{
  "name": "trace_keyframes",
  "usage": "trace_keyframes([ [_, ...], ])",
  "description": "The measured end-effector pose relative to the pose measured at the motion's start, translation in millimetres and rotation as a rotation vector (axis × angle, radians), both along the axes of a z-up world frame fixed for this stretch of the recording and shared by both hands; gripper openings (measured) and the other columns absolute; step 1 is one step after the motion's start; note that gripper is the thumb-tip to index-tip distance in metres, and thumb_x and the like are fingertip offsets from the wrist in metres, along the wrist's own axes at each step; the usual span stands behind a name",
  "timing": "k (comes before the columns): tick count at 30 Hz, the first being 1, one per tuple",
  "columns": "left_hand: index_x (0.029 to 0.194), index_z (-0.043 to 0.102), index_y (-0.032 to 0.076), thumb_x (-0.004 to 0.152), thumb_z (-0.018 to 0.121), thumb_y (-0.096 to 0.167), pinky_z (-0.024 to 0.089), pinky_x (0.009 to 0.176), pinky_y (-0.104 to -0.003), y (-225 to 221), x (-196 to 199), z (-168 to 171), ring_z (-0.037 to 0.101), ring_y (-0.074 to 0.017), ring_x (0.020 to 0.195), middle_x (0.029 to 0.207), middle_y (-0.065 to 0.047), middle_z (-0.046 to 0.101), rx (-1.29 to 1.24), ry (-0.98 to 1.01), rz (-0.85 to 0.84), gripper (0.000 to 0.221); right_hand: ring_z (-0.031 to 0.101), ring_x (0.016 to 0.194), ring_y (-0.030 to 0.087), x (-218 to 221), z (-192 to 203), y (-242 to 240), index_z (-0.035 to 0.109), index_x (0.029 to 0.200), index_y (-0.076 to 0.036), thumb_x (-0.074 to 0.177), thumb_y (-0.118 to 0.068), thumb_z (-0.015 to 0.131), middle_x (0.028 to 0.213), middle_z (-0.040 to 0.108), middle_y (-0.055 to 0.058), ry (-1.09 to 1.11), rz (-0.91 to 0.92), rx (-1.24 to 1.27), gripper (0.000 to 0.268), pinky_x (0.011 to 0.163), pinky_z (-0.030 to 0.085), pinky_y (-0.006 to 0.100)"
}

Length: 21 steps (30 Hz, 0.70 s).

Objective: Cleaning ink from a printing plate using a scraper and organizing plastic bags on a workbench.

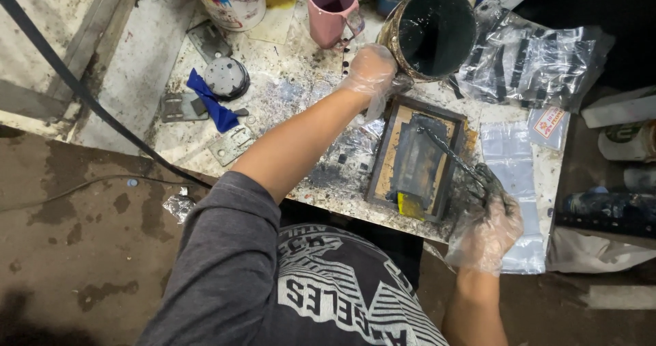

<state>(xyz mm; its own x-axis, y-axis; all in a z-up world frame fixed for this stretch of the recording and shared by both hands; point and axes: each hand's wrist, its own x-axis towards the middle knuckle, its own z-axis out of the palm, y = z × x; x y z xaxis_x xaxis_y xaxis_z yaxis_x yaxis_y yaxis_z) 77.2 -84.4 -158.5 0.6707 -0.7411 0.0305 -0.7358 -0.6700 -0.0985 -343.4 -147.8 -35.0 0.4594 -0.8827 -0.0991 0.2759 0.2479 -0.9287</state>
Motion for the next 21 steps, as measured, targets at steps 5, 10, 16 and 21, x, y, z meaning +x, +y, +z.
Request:
trace_keyframes([
  [5,0.062,0.06,0.01,0.078,0.05,-0.001,0.05,0.047,-0.028,18.5,-18.9,37.6,0.064,-0.0162,0.055,0.059,0.0,0.061,-0.83,0.728,0.415,0.022,0.063,0.062,0.004,12.6,45.5,24.7,0.065,0.111,-0.013,0.103,-0.002,0.06,0.089,0.069,-0.005,0.394,-0.232,0.114,0.015,0.05,0.055,0.018],
  [10,0.07,0.067,0.007,0.074,0.056,-0.003,0.05,0.046,-0.03,5.1,-4.9,-3.4,0.064,-0.0201,0.06,0.07,-0.001,0.062,-0.273,0.163,0.082,0.016,0.063,0.061,0.004,-5.4,8.2,8.5,0.064,0.118,-0.008,0.098,-0.003,0.065,0.091,0.071,-0.001,0.253,-0.143,0.133,0.021,0.047,0.054,0.016],
  [16,0.078,0.071,0.007,0.077,0.062,0.003,0.048,0.045,-0.03,8.1,-12.2,10.9,0.064,-0.0217,0.064,0.076,-0.004,0.064,-0.039,-0.023,0.018,0.01,0.074,0.09,0.014,-6.2,23.1,9.9,0.063,0.11,-0.01,0.088,-0.019,0.081,0.104,0.074,0.003,0.162,-0.113,-0.045,0.03,0.079,0.066,0.024],
  [21,0.07,0.061,0.007,0.08,0.045,0.004,0.053,0.047,-0.032,8.9,-12.4,10.6,0.067,-0.0221,0.058,0.064,-0.002,0.062,-0.721,0.508,0.335,0.019,0.079,0.084,0.035,6.6,47.9,16.8,0.061,0.096,0.003,0.091,0.01,0.069,0.098,0.074,0.029,-0.086,-0.219,0.006,0.012,0.07,0.071,0.038],
])
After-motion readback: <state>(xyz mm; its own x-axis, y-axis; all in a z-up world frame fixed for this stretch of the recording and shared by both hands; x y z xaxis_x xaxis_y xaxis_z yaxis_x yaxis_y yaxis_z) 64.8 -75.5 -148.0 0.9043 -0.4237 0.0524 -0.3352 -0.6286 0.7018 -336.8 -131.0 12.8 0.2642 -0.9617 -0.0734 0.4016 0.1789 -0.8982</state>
